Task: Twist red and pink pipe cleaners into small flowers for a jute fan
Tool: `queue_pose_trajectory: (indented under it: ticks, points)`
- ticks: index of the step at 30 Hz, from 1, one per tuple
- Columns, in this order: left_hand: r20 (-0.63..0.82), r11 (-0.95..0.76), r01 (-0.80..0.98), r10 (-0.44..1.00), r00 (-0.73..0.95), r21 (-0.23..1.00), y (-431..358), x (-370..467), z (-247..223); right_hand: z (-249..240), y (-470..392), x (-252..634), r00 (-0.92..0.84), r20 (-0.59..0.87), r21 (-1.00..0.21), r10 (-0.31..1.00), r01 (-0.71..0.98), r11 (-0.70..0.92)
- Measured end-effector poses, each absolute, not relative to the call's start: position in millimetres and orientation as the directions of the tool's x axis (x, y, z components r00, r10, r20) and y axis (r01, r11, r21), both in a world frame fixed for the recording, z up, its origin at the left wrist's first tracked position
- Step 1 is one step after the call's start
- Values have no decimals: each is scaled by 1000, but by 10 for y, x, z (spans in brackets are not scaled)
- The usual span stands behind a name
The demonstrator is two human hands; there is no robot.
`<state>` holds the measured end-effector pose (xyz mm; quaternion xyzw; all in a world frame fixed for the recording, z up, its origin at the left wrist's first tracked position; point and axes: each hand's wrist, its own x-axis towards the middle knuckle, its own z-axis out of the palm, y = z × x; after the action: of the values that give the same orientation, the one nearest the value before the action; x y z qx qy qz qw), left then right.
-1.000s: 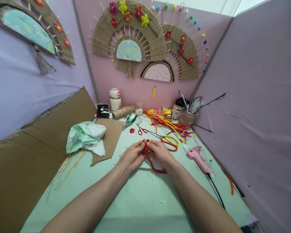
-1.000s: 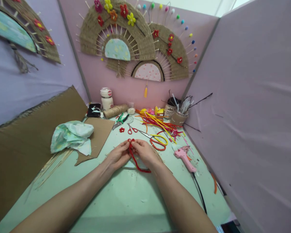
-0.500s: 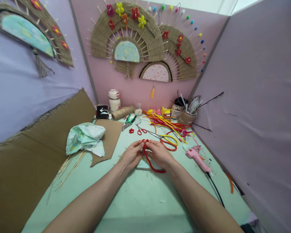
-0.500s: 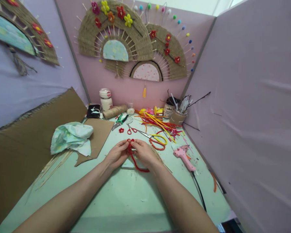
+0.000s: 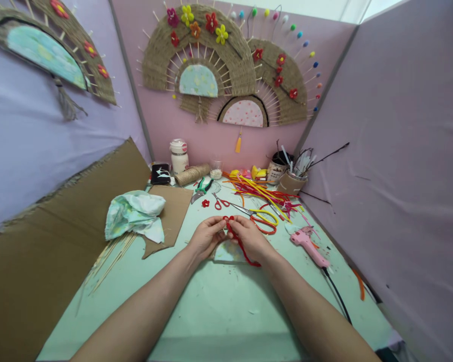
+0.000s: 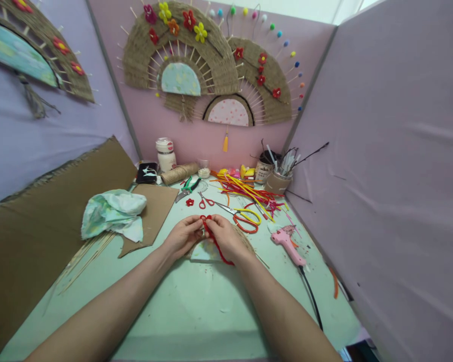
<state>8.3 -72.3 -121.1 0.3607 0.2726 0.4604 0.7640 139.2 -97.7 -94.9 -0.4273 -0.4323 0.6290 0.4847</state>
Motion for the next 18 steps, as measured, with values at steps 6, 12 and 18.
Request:
queue_pose_trajectory:
  ticks: [6,12,18]
  points:
    - [273,-243,-139,920,281,960,-642,-41,-1111,-942,-968,1441,-203,-103,-971,974,-192,-143]
    - [504,-606,169,761,408,778,-612,-123,-1052,-1018,-946,1482,-249,-94,-983,964,-129,-129]
    - [596,-719,260,686,417,644,-637,-120,-1063,-1038,-932,1502,-241,-93,-985,966,-120,-125]
